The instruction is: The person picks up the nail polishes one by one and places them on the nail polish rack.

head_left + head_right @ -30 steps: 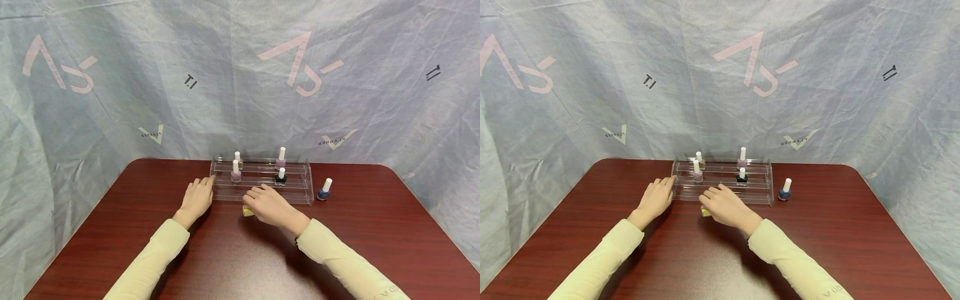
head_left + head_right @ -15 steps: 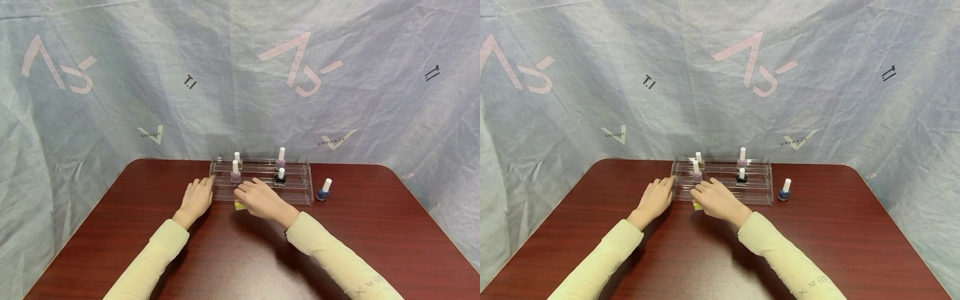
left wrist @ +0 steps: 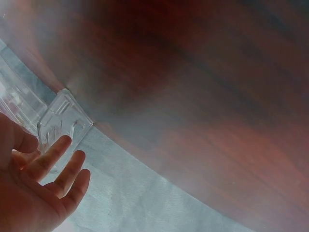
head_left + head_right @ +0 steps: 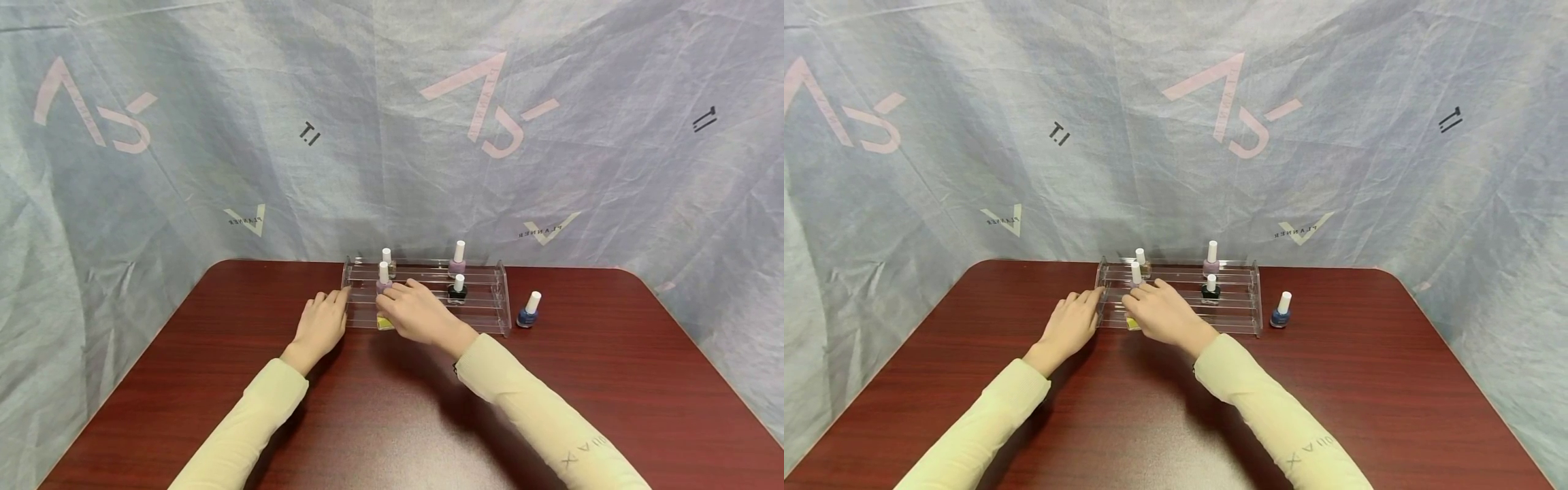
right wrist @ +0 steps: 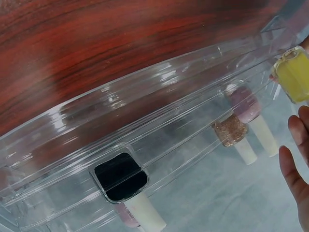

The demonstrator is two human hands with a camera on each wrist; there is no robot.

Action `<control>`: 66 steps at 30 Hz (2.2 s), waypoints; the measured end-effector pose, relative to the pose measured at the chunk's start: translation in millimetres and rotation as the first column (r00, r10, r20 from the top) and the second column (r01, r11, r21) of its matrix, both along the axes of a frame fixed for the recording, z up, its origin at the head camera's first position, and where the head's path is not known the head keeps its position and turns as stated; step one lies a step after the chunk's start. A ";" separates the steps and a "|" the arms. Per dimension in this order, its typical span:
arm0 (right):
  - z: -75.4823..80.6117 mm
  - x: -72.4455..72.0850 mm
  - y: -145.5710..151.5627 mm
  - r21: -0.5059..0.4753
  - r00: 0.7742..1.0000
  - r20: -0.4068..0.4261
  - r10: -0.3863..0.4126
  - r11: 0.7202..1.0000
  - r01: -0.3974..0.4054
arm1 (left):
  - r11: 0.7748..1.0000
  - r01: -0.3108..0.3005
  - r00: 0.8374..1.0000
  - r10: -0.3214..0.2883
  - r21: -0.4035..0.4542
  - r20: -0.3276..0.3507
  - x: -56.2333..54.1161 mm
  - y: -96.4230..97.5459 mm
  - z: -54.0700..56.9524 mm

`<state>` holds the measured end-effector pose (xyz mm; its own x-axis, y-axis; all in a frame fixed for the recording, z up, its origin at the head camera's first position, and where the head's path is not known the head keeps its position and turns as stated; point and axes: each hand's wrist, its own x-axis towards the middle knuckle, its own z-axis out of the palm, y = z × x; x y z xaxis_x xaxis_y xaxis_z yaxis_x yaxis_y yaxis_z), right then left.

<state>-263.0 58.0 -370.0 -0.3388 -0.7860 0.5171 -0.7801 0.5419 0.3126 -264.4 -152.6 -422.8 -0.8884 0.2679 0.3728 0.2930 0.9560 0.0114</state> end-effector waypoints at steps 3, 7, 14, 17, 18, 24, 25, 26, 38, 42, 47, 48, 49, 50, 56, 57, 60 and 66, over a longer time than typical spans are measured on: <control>1.6 -3.2 -1.8 0.001 1.000 0.017 -0.022 1.000 0.022 | 1.000 0.000 1.000 0.000 0.000 0.002 0.2 -0.4 0.4; 3.3 -7.5 -4.2 0.001 0.998 0.045 -0.042 0.999 0.042 | 1.000 -0.001 1.000 0.001 0.000 0.007 0.1 -0.7 0.8; 3.0 -13.6 -8.3 0.002 0.995 0.065 -0.070 0.998 0.070 | 1.000 -0.001 1.000 0.001 0.001 0.016 1.6 -0.1 2.2; 1.5 -16.0 -9.6 0.000 0.994 0.066 -0.083 0.997 0.083 | 1.000 -0.002 1.000 0.002 0.004 0.012 2.1 0.2 2.9; 0.9 -16.7 -9.9 -0.003 0.994 0.065 -0.084 0.996 0.085 | 1.000 -0.002 1.000 0.002 0.003 0.011 2.0 0.2 3.1; -3.9 -21.2 -11.2 -0.015 0.995 0.044 -0.091 0.996 0.091 | 1.000 -0.002 1.000 0.002 0.005 0.002 2.0 -0.1 2.7; -4.8 -21.9 -11.5 -0.012 0.995 0.045 -0.094 0.995 0.094 | 1.000 -0.002 1.000 0.002 0.007 0.002 2.1 -0.1 2.8; -5.7 -22.6 -11.8 -0.007 0.994 0.048 -0.099 0.995 0.099 | 1.000 -0.002 1.000 0.002 0.007 0.003 2.3 -0.1 2.8; -15.0 -26.7 -16.7 0.028 0.986 0.090 -0.140 0.990 0.138 | 1.000 -0.001 1.000 0.001 0.002 0.020 -0.6 -0.4 1.5; -17.8 -27.5 -17.7 0.027 0.983 0.100 -0.152 0.988 0.150 | 1.000 -0.004 1.000 0.004 -0.004 0.028 -1.0 -0.3 1.7; -20.3 -28.1 -18.9 0.035 0.977 0.130 -0.167 0.986 0.164 | 1.000 -0.005 0.999 0.005 -0.010 0.033 -0.3 -0.1 2.4; -20.5 -28.3 -19.2 0.035 0.976 0.136 -0.169 0.986 0.166 | 1.000 -0.006 0.999 0.006 -0.011 0.035 -0.1 -0.1 2.4; -20.7 -28.5 -19.4 0.035 0.975 0.141 -0.171 0.985 0.168 | 1.000 -0.007 0.999 0.007 -0.011 0.036 0.0 -0.2 2.4; -21.0 -28.8 -19.7 0.035 0.974 0.145 -0.173 0.985 0.170 | 1.000 -0.007 0.999 0.008 -0.012 0.037 0.1 -0.2 2.4; -22.6 -30.0 -20.6 0.030 0.972 0.156 -0.178 0.984 0.176 | 1.000 -0.008 0.999 0.009 -0.012 0.042 0.4 -0.3 2.2; -22.9 -30.2 -20.8 0.025 0.972 0.157 -0.176 0.984 0.174 | 1.000 -0.007 0.999 0.008 -0.014 0.038 0.3 -0.3 2.1; -23.7 -31.1 -21.5 0.013 0.972 0.162 -0.173 0.985 0.173 | 1.000 -0.008 0.999 0.008 -0.015 0.034 0.7 -0.1 2.7; -23.7 -31.6 -22.0 0.010 0.966 0.185 -0.178 0.984 0.179 | 1.000 -0.006 1.000 0.006 -0.013 0.027 0.7 -0.2 3.2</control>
<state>-294.7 36.0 -393.7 -0.5635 -0.7009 0.4372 -0.7143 0.6793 0.1684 -263.7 -152.8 -419.5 -0.8996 0.2672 0.3454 0.2871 0.9579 0.0068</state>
